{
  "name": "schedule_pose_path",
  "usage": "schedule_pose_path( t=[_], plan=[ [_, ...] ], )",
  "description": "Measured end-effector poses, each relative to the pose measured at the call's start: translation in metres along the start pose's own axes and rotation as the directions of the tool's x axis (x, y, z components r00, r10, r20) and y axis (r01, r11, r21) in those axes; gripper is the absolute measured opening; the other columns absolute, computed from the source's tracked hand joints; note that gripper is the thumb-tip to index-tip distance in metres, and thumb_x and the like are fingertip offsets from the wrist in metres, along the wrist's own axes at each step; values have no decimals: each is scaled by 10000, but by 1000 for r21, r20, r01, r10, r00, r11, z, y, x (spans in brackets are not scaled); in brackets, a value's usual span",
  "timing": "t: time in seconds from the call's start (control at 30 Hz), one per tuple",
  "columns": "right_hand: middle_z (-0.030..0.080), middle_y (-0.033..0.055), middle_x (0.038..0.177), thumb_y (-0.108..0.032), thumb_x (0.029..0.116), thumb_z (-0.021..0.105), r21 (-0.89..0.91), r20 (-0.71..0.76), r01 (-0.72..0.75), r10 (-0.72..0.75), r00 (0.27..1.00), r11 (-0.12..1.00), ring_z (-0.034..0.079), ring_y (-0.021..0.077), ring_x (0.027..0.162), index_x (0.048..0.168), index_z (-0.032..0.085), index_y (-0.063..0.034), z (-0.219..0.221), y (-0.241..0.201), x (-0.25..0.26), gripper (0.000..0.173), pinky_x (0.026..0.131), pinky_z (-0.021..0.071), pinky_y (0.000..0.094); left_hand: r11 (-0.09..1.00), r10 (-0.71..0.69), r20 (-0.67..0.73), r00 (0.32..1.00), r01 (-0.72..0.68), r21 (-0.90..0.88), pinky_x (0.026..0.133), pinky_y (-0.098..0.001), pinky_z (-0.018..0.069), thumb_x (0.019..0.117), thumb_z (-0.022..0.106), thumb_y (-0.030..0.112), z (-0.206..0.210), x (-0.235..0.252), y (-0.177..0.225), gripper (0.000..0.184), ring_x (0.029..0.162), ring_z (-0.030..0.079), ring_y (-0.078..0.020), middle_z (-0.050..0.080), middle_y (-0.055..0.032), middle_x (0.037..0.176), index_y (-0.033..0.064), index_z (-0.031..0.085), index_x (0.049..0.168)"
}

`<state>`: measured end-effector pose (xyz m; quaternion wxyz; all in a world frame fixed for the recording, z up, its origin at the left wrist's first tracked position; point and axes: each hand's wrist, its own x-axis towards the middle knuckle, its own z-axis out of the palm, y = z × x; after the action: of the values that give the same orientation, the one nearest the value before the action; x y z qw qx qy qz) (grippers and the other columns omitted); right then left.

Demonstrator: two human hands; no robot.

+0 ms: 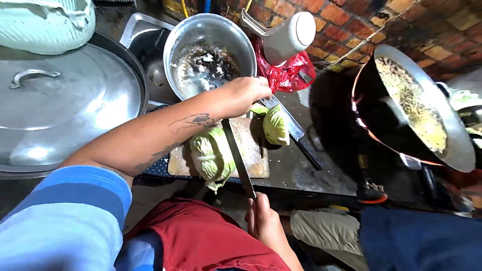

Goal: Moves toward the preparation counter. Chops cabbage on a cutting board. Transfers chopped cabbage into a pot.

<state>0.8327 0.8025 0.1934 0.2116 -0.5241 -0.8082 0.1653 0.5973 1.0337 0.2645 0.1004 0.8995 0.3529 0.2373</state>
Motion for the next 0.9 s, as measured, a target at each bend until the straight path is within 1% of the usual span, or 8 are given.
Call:
schedule_pose_path(
  t=[0.17, 0.33, 0.5, 0.6, 0.67, 0.8, 0.83, 0.9],
  plan=[
    [619, 64, 599, -168, 1012, 529, -94, 126, -135, 146, 981, 986, 625, 203, 471, 1115, 631, 17, 1, -26, 0, 235, 451, 540, 406, 994, -89, 45, 995, 92, -62, 1025, -473, 518, 949, 557, -73, 21, -26, -13, 312, 1203, 649, -328, 655, -171, 1314, 29, 704, 1205],
    [618, 59, 606, -187, 1018, 522, -163, 186, -208, 237, 954, 964, 637, 212, 496, 1107, 629, -9, -4, -40, 6, 225, 458, 536, 408, 982, -133, 52, 990, 139, -127, 1044, -435, 507, 957, 545, -74, 33, -28, -21, 328, 1203, 645, -292, 668, -149, 1281, 50, 699, 1220],
    [643, 83, 700, -236, 1063, 488, -174, 355, -352, 392, 849, 920, 661, 225, 618, 1152, 615, -7, -14, -53, 20, 277, 570, 553, 418, 965, -118, 55, 992, 127, -228, 1066, -423, 489, 908, 555, -124, 41, -28, -33, 396, 1222, 636, -275, 682, -144, 1271, 48, 700, 1234],
    [686, 136, 794, -247, 1089, 451, -231, 480, -399, 460, 747, 888, 706, 299, 728, 1206, 606, -16, -8, -53, 30, 302, 650, 570, 485, 927, -210, 154, 966, 247, -284, 1025, -476, 517, 915, 571, -115, 70, -46, -46, 375, 1153, 656, -310, 673, -170, 1243, 40, 706, 1228],
    [690, 140, 788, -244, 1084, 462, -260, 479, -396, 474, 739, 881, 712, 312, 725, 1215, 604, -24, -4, -54, 36, 293, 645, 573, 495, 909, -227, 149, 962, 264, -323, 1016, -435, 523, 942, 532, -110, 73, -48, -56, 376, 1160, 656, -279, 665, -153, 1285, 52, 695, 1239],
    [659, 133, 646, -183, 1034, 527, -272, 371, -296, 384, 846, 916, 688, 321, 563, 1126, 635, 18, 6, -46, 27, 246, 504, 556, 501, 903, -215, 141, 966, 252, -349, 1023, -396, 513, 959, 507, -102, 76, -49, -58, 360, 1159, 657, -249, 678, -137, 1262, 55, 699, 1221],
    [657, 128, 648, -191, 1037, 521, -264, 382, -301, 385, 840, 917, 688, 309, 566, 1125, 636, 21, 6, -46, 28, 256, 510, 557, 494, 903, -216, 124, 968, 246, -351, 1021, -392, 512, 958, 504, -102, 75, -48, -60, 359, 1161, 656, -245, 681, -134, 1261, 55, 702, 1212],
    [671, 120, 740, -235, 1070, 473, -268, 481, -368, 455, 750, 890, 696, 280, 677, 1185, 613, 4, -2, -50, 36, 300, 614, 566, 467, 900, -231, 97, 968, 250, -357, 1033, -391, 507, 954, 500, -103, 76, -49, -61, 366, 1177, 652, -245, 683, -132, 1265, 52, 706, 1214]
  ],
)
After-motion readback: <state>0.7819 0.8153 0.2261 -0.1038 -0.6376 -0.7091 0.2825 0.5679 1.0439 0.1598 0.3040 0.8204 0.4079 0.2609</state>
